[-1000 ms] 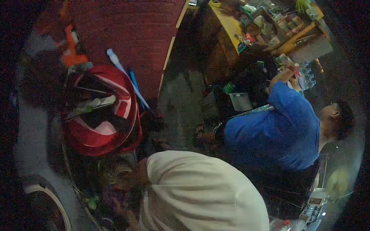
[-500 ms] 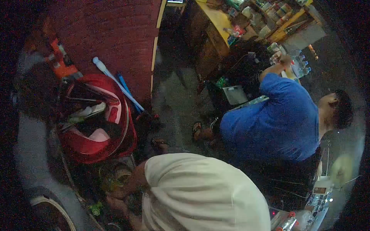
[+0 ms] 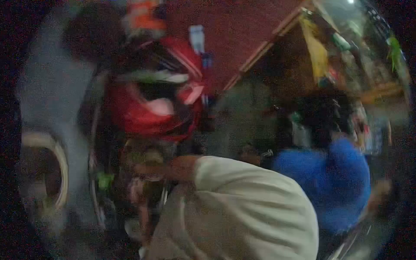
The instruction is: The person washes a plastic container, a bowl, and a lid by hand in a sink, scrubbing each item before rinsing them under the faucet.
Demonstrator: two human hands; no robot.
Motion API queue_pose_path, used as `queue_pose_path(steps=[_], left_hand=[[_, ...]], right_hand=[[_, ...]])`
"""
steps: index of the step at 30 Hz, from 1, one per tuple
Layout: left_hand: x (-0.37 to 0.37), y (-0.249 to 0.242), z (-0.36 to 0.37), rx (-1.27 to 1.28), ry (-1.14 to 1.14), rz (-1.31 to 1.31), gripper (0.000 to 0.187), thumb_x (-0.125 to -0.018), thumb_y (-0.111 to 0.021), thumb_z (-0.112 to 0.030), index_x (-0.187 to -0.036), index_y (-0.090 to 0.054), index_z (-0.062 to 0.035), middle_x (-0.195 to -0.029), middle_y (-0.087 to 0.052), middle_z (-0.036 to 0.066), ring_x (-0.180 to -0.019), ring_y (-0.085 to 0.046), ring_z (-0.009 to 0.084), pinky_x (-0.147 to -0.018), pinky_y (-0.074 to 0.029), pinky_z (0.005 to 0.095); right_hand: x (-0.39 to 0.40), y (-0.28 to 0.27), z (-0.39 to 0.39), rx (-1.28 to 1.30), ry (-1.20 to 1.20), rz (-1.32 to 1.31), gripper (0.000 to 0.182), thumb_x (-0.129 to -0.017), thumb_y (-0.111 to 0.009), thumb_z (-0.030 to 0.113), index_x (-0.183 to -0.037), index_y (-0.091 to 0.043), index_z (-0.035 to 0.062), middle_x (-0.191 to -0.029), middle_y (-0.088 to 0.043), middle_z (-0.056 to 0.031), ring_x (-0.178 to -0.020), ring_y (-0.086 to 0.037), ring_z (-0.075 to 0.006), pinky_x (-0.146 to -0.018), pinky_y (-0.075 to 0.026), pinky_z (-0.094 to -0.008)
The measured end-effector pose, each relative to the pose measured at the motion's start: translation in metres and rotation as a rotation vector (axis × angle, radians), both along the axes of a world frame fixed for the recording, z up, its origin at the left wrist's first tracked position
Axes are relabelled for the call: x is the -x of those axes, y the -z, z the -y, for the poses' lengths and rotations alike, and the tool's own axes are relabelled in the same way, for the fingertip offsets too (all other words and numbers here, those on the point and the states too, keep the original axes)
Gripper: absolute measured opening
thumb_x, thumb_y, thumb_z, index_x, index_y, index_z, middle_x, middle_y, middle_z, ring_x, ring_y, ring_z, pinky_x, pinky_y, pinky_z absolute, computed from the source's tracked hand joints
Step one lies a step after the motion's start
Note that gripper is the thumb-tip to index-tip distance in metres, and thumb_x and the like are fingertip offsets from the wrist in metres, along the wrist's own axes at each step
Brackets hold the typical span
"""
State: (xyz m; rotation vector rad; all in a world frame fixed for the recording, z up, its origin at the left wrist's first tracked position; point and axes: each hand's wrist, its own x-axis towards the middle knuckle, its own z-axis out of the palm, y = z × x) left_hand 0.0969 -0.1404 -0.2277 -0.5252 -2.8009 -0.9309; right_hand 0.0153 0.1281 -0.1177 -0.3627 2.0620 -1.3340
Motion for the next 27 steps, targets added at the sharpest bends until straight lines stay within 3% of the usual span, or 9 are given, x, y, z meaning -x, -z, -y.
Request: queue_pose_path(steps=[3, 6, 10, 13, 16, 19, 22, 25, 27], left_hand=[[-0.022, -0.034, -0.006, 0.118, -0.138, -0.022, 0.032, -0.098, -0.042, -0.027, -0.118, -0.058, -0.0078, -0.102, -0.065, 0.01, -0.085, -0.062, 0.0208, -0.075, -0.05, 0.0321], [0.033, -0.053, -0.051, 0.409, -0.297, -0.454, 0.027, -0.094, -0.05, -0.023, -0.111, -0.061, -0.0041, -0.093, -0.066, 0.01, -0.081, -0.064, 0.0241, -0.081, -0.05, 0.0361], [0.034, 0.006, -0.078, 0.179, -0.211, -0.31, 0.024, -0.092, -0.054, -0.017, -0.111, -0.06, -0.0031, -0.104, -0.063, 0.01, -0.085, -0.062, 0.0263, -0.102, -0.038, 0.0393], [0.044, -0.1, -0.091, 0.316, -0.238, 0.278, 0.028, -0.091, -0.055, -0.019, -0.112, -0.059, -0.0011, -0.106, -0.062, 0.013, -0.089, -0.062, 0.0301, -0.097, -0.042, 0.0402], [0.038, -0.141, -0.077, -0.275, -0.487, 0.856, 0.031, -0.088, -0.06, -0.023, -0.107, -0.059, 0.0013, -0.099, -0.063, 0.017, -0.086, -0.062, 0.0308, -0.088, -0.048, 0.042], [-0.002, -0.079, -0.063, -0.091, -0.711, 0.262, 0.033, -0.085, -0.064, -0.027, -0.099, -0.061, 0.0029, -0.087, -0.064, 0.02, -0.077, -0.062, 0.0316, -0.076, -0.05, 0.0442], [-0.025, -0.181, -0.027, -0.3, -0.925, 0.483, 0.035, -0.085, -0.065, -0.029, -0.097, -0.061, 0.0029, -0.082, -0.064, 0.02, -0.073, -0.063, 0.031, -0.071, -0.05, 0.0431], [-0.041, -0.213, -0.005, -0.09, -1.119, 0.598, 0.032, -0.084, -0.067, -0.027, -0.098, -0.061, 0.0019, -0.082, -0.065, 0.018, -0.072, -0.064, 0.0303, -0.068, -0.051, 0.0424], [-0.043, -0.208, -0.002, -0.208, -1.173, 0.242, 0.038, -0.082, -0.069, -0.027, -0.106, -0.058, 0.0001, -0.086, -0.065, 0.017, -0.07, -0.064, 0.0304, -0.067, -0.052, 0.0414]], right_hand=[[0.006, 0.012, 0.008, -0.051, -0.058, 0.0, 0.042, -0.092, -0.053, 0.031, -0.122, -0.053, 0.0025, -0.109, -0.06, -0.0187, -0.095, -0.061, -0.0285, -0.081, -0.048, -0.0402], [0.014, 0.024, 0.03, -0.188, -0.106, -0.053, 0.042, -0.091, -0.053, 0.031, -0.122, -0.053, 0.0026, -0.109, -0.06, -0.0187, -0.094, -0.061, -0.0283, -0.08, -0.048, -0.0401], [0.027, 0.033, 0.035, -0.424, -0.096, -0.217, 0.042, -0.091, -0.053, 0.031, -0.122, -0.053, 0.0028, -0.108, -0.061, -0.0188, -0.094, -0.061, -0.0282, -0.079, -0.049, -0.0399], [0.023, 0.038, 0.041, -0.517, -0.215, -0.251, 0.042, -0.091, -0.054, 0.031, -0.122, -0.053, 0.003, -0.107, -0.061, -0.0189, -0.093, -0.061, -0.028, -0.079, -0.049, -0.0397], [0.021, 0.05, 0.05, -0.546, -0.376, -0.224, 0.042, -0.091, -0.054, 0.031, -0.122, -0.053, 0.0031, -0.107, -0.061, -0.0189, -0.093, -0.061, -0.0279, -0.078, -0.049, -0.0396], [0.022, 0.051, 0.062, -0.083, -0.131, 0.129, 0.042, -0.092, -0.053, 0.031, -0.124, -0.053, 0.0045, -0.109, -0.059, -0.0196, -0.099, -0.059, -0.0309, -0.086, -0.047, -0.0425], [0.037, 0.022, 0.074, -0.638, -0.486, -0.084, 0.042, -0.092, -0.053, 0.026, -0.125, -0.05, 0.0005, -0.115, -0.058, -0.0212, -0.103, -0.059, -0.0308, -0.088, -0.047, -0.0399], [0.041, 0.045, 0.062, -0.339, -0.445, -0.373, 0.045, -0.088, -0.057, 0.029, -0.126, -0.05, 0.0065, -0.109, -0.06, -0.0189, -0.098, -0.059, -0.0334, -0.084, -0.048, -0.0432], [0.052, 0.1, 0.06, -0.484, -0.656, -0.748, 0.05, -0.088, -0.059, 0.028, -0.131, -0.045, 0.0069, -0.11, -0.059, -0.0209, -0.099, -0.059, -0.0342, -0.084, -0.048, -0.0417]])
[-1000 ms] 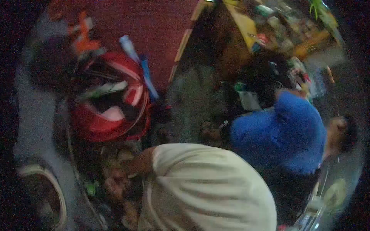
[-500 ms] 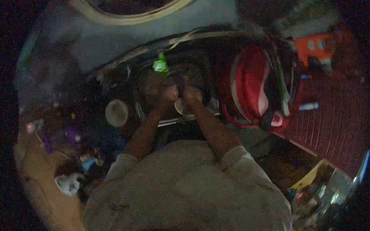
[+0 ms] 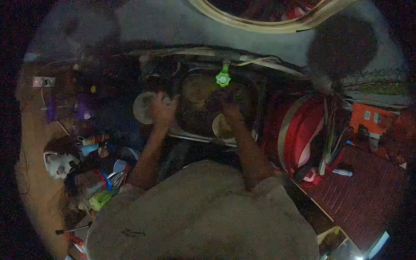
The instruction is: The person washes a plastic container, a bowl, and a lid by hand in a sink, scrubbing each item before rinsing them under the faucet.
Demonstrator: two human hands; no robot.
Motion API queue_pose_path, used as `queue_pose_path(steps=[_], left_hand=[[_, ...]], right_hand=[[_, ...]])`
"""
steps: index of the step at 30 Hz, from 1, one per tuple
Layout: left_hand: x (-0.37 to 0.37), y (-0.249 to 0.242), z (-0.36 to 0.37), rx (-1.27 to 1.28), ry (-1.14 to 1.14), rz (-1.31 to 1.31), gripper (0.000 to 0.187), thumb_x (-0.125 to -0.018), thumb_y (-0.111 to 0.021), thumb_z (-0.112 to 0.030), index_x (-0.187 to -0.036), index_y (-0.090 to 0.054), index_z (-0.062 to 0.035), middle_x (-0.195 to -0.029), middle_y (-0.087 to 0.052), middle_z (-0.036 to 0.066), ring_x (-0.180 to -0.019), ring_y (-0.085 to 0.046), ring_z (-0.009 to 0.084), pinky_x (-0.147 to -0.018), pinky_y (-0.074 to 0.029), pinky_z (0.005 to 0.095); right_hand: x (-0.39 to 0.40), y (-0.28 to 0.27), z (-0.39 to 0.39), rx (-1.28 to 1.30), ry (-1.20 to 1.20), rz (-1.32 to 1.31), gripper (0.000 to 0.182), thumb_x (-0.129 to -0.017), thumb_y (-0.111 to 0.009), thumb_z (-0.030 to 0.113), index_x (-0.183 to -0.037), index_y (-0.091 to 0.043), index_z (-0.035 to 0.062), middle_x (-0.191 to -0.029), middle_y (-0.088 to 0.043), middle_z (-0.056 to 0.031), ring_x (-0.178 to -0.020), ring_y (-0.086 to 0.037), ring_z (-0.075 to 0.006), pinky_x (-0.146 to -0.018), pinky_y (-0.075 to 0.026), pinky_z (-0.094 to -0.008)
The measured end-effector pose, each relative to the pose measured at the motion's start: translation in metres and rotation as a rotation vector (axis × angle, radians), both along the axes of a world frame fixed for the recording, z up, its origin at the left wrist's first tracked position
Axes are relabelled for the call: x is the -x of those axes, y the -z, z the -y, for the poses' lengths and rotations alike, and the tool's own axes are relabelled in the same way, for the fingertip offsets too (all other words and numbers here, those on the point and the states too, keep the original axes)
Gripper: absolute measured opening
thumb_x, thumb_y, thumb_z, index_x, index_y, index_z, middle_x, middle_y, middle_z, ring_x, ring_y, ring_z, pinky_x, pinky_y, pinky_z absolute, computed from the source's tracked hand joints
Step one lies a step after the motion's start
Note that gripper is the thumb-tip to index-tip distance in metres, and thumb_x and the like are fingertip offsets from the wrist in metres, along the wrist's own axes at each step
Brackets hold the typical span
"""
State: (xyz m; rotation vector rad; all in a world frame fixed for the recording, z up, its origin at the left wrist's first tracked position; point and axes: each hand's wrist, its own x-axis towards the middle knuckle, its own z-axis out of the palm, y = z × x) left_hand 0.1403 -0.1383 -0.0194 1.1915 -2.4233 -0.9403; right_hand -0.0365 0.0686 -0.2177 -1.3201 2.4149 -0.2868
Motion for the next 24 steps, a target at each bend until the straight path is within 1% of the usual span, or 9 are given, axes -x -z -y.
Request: queue_pose_path(steps=[1, 4, 8, 10, 16, 18, 19, 21, 24], left_hand=[[0.012, -0.003, -0.004, -0.051, 0.049, -0.133, 0.047, -0.08, -0.071, -0.03, -0.112, -0.054, -0.0009, -0.096, -0.063, 0.019, -0.079, -0.063, 0.0333, -0.07, -0.051, 0.0432], [0.068, -0.046, -0.025, -0.009, 0.374, -0.098, 0.067, -0.08, -0.069, -0.042, -0.13, -0.042, -0.0057, -0.117, -0.057, 0.022, -0.098, -0.061, 0.0369, -0.079, -0.052, 0.045], [0.135, -0.065, -0.048, 0.083, 0.67, 0.395, 0.04, -0.086, -0.056, -0.038, -0.107, -0.065, -0.0051, -0.096, -0.066, 0.018, -0.088, -0.066, 0.0329, -0.074, -0.053, 0.0447], [0.141, -0.06, -0.051, 0.13, 0.668, 0.337, 0.029, -0.084, -0.055, -0.028, -0.089, -0.071, -0.0045, -0.087, -0.068, 0.016, -0.083, -0.067, 0.0312, -0.069, -0.054, 0.0431], [0.155, 0.006, -0.05, 0.078, 0.505, 0.115, 0.037, -0.086, -0.052, -0.034, -0.087, -0.07, -0.0005, -0.089, -0.067, 0.02, -0.078, -0.067, 0.0339, -0.067, -0.054, 0.043], [0.155, 0.01, -0.05, -0.368, 0.153, 0.007, 0.051, -0.086, -0.055, -0.048, -0.084, -0.069, 0.0012, -0.089, -0.064, 0.023, -0.082, -0.065, 0.0333, -0.071, -0.053, 0.0415], [0.15, 0.016, -0.048, -0.369, 0.131, 0.008, 0.051, -0.086, -0.055, -0.048, -0.084, -0.069, 0.0012, -0.089, -0.064, 0.023, -0.082, -0.065, 0.0333, -0.071, -0.053, 0.0415], [0.127, -0.004, -0.041, -0.884, 0.098, -0.039, 0.06, -0.08, -0.062, -0.058, -0.094, -0.067, 0.0004, -0.103, -0.061, 0.023, -0.095, -0.061, 0.0306, -0.078, -0.051, 0.0398], [0.104, 0.062, -0.055, -1.252, 0.115, -0.311, 0.066, -0.074, -0.068, -0.058, -0.107, -0.061, -0.0008, -0.113, -0.056, 0.022, -0.104, -0.056, 0.0288, -0.083, -0.048, 0.0393]], right_hand=[[-0.001, 0.001, 0.004, -0.006, 0.002, -0.001, 0.05, -0.088, -0.059, 0.028, -0.131, -0.045, 0.0069, -0.11, -0.059, -0.0209, -0.099, -0.059, -0.0342, -0.084, -0.048, -0.0417], [-0.013, -0.018, 0.016, 0.38, 0.893, 0.206, 0.048, -0.093, -0.053, 0.022, -0.13, -0.041, -0.0059, -0.128, -0.048, -0.0205, -0.111, -0.051, -0.0288, -0.094, -0.042, -0.0395], [0.004, -0.027, 0.025, 0.558, 0.766, 0.228, 0.047, -0.092, -0.053, 0.022, -0.13, -0.042, -0.0048, -0.127, -0.049, -0.0207, -0.11, -0.052, -0.0297, -0.094, -0.042, -0.04], [0.011, -0.025, 0.021, 0.5, 0.672, 0.211, 0.047, -0.092, -0.053, 0.022, -0.13, -0.043, -0.0042, -0.126, -0.05, -0.0207, -0.109, -0.052, -0.0302, -0.094, -0.042, -0.0402], [0.028, -0.014, 0.022, 0.202, 0.511, 0.107, 0.046, -0.092, -0.053, 0.022, -0.129, -0.044, -0.0026, -0.124, -0.051, -0.021, -0.107, -0.053, -0.0315, -0.094, -0.043, -0.0408], [0.031, -0.012, 0.027, 0.146, 0.472, 0.073, 0.045, -0.092, -0.053, 0.022, -0.129, -0.045, -0.002, -0.123, -0.051, -0.0211, -0.106, -0.054, -0.032, -0.094, -0.043, -0.041], [0.032, -0.01, 0.032, 0.126, 0.453, 0.061, 0.045, -0.092, -0.053, 0.022, -0.129, -0.045, -0.0018, -0.123, -0.052, -0.0211, -0.106, -0.054, -0.0322, -0.094, -0.043, -0.0411], [0.035, -0.01, 0.04, 0.094, 0.408, 0.053, 0.045, -0.091, -0.053, 0.022, -0.129, -0.046, -0.0012, -0.122, -0.052, -0.0212, -0.105, -0.054, -0.0326, -0.094, -0.043, -0.0413], [0.038, -0.012, 0.051, 0.058, 0.329, 0.061, 0.044, -0.091, -0.053, 0.022, -0.129, -0.046, -0.0004, -0.121, -0.053, -0.0213, -0.104, -0.054, -0.0333, -0.094, -0.043, -0.0417]])
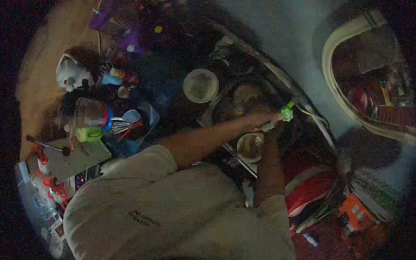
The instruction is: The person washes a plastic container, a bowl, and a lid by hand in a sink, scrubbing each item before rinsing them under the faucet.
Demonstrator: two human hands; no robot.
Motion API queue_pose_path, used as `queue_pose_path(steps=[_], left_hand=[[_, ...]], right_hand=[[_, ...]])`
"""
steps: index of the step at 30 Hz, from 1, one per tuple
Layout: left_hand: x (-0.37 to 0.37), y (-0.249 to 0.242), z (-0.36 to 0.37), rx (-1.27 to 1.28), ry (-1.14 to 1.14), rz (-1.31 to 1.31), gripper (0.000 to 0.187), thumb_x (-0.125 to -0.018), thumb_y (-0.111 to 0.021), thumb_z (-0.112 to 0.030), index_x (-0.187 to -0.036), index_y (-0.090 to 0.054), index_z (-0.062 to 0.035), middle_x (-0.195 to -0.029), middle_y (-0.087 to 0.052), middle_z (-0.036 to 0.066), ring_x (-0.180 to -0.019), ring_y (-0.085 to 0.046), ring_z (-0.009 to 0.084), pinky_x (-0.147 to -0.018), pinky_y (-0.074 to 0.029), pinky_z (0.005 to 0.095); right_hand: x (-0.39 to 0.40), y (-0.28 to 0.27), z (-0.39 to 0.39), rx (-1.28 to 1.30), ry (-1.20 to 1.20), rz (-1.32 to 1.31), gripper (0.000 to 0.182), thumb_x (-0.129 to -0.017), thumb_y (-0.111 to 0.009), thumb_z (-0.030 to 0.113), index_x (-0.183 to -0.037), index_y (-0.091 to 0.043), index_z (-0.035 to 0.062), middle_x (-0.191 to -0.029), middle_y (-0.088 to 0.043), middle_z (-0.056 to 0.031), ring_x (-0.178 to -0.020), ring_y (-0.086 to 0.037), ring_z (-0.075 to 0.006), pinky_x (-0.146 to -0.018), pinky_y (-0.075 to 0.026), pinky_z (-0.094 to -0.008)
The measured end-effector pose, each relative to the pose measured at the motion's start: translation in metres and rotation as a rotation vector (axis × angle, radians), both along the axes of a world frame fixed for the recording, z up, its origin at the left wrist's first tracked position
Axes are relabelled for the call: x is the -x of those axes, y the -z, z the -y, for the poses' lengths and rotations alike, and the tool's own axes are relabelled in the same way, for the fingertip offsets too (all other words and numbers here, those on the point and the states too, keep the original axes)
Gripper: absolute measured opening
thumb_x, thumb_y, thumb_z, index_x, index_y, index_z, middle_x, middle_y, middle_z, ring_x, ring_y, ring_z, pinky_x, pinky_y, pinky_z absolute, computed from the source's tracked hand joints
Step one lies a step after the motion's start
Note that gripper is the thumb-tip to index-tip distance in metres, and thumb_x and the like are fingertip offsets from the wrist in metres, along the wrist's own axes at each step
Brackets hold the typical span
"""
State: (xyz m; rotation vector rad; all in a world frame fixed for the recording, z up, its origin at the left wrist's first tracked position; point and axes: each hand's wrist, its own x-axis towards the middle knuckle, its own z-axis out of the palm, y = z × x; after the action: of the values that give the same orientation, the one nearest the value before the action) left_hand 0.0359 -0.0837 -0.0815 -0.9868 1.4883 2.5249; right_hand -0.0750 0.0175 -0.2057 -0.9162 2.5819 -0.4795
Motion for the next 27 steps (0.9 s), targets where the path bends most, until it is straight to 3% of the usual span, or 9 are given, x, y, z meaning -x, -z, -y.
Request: queue_pose_path(steps=[1, 4, 7, 10, 13, 16, 21, 25, 27], left_hand=[[-0.007, 0.009, -0.001, -0.132, -0.023, -0.073, 0.07, -0.072, -0.07, -0.058, -0.111, -0.06, -0.0013, -0.117, -0.054, 0.022, -0.106, -0.055, 0.0282, -0.085, -0.048, 0.0391], [-0.032, 0.016, 0.003, -0.005, -0.192, -0.08, 0.073, -0.072, -0.075, -0.049, -0.124, -0.05, -0.0035, -0.126, -0.049, 0.018, -0.111, -0.052, 0.0284, -0.085, -0.048, 0.0393], [-0.023, 0.041, 0.005, 0.008, -0.201, -0.083, 0.07, -0.073, -0.073, -0.048, -0.122, -0.051, -0.0034, -0.123, -0.05, 0.018, -0.109, -0.053, 0.0284, -0.085, -0.048, 0.0396], [0.003, 0.067, -0.001, -0.015, -0.191, -0.079, 0.066, -0.075, -0.071, -0.047, -0.121, -0.052, -0.0032, -0.12, -0.051, 0.018, -0.107, -0.053, 0.0284, -0.084, -0.048, 0.04], [0.033, 0.089, -0.01, -0.036, -0.176, -0.076, 0.063, -0.076, -0.07, -0.046, -0.12, -0.053, -0.0031, -0.118, -0.052, 0.017, -0.105, -0.054, 0.0284, -0.084, -0.048, 0.0404], [0.055, 0.101, -0.021, -0.039, -0.149, -0.061, 0.06, -0.078, -0.068, -0.044, -0.118, -0.053, -0.0029, -0.115, -0.052, 0.017, -0.103, -0.054, 0.0283, -0.083, -0.047, 0.0408], [0.067, 0.109, -0.024, -0.001, -0.14, -0.027, 0.055, -0.08, -0.065, -0.043, -0.116, -0.055, -0.0027, -0.11, -0.054, 0.016, -0.1, -0.055, 0.0283, -0.083, -0.047, 0.0414], [0.059, 0.109, -0.024, 0.028, -0.136, -0.007, 0.051, -0.082, -0.063, -0.041, -0.115, -0.056, -0.0025, -0.107, -0.055, 0.016, -0.098, -0.055, 0.0283, -0.082, -0.047, 0.0419], [0.056, 0.11, -0.024, 0.035, -0.137, -0.001, 0.049, -0.083, -0.062, -0.04, -0.114, -0.056, -0.0024, -0.105, -0.055, 0.016, -0.096, -0.056, 0.0283, -0.082, -0.047, 0.0422]], right_hand=[[0.001, 0.0, 0.003, 0.006, -0.034, 0.018, 0.044, -0.091, -0.053, 0.022, -0.129, -0.047, -0.0001, -0.121, -0.053, -0.0213, -0.104, -0.055, -0.0336, -0.094, -0.043, -0.0418], [0.004, -0.003, 0.008, -0.018, -0.125, 0.052, 0.044, -0.091, -0.052, 0.022, -0.128, -0.047, 0.0007, -0.12, -0.054, -0.0215, -0.103, -0.055, -0.0342, -0.094, -0.043, -0.0421], [0.015, -0.009, -0.009, -0.059, -0.163, -0.021, 0.043, -0.091, -0.052, 0.022, -0.128, -0.048, 0.0015, -0.119, -0.055, -0.0216, -0.102, -0.056, -0.0349, -0.093, -0.043, -0.0424], [0.025, -0.013, -0.048, 0.009, -0.156, -0.222, 0.043, -0.09, -0.052, 0.022, -0.128, -0.049, 0.0024, -0.118, -0.055, -0.0217, -0.101, -0.056, -0.0356, -0.093, -0.043, -0.0427], [0.032, -0.007, -0.104, 0.308, -0.176, -0.543, 0.04, -0.09, -0.05, 0.022, -0.126, -0.051, 0.0061, -0.119, -0.053, -0.02, -0.101, -0.055, -0.0372, -0.093, -0.042, -0.0466], [0.048, 0.026, -0.165, -0.002, -0.262, -0.604, 0.045, -0.083, -0.059, 0.016, -0.126, -0.052, 0.0006, -0.112, -0.058, -0.0249, -0.098, -0.057, -0.0395, -0.092, -0.044, -0.0459], [0.018, 0.025, -0.168, 0.064, 0.015, -0.128, 0.042, -0.083, -0.056, 0.013, -0.123, -0.048, 0.0007, -0.115, -0.055, -0.0227, -0.102, -0.055, -0.0384, -0.09, -0.044, -0.0449], [-0.002, 0.032, -0.16, -0.416, -0.258, -0.338, 0.038, -0.085, -0.052, 0.012, -0.121, -0.046, 0.0005, -0.12, -0.051, -0.0215, -0.105, -0.054, -0.0378, -0.09, -0.044, -0.0438], [-0.016, -0.006, -0.137, -0.132, 0.036, -0.045, 0.04, -0.084, -0.055, 0.012, -0.121, -0.047, -0.0007, -0.124, -0.05, -0.0212, -0.108, -0.053, -0.0378, -0.09, -0.044, -0.0435]])
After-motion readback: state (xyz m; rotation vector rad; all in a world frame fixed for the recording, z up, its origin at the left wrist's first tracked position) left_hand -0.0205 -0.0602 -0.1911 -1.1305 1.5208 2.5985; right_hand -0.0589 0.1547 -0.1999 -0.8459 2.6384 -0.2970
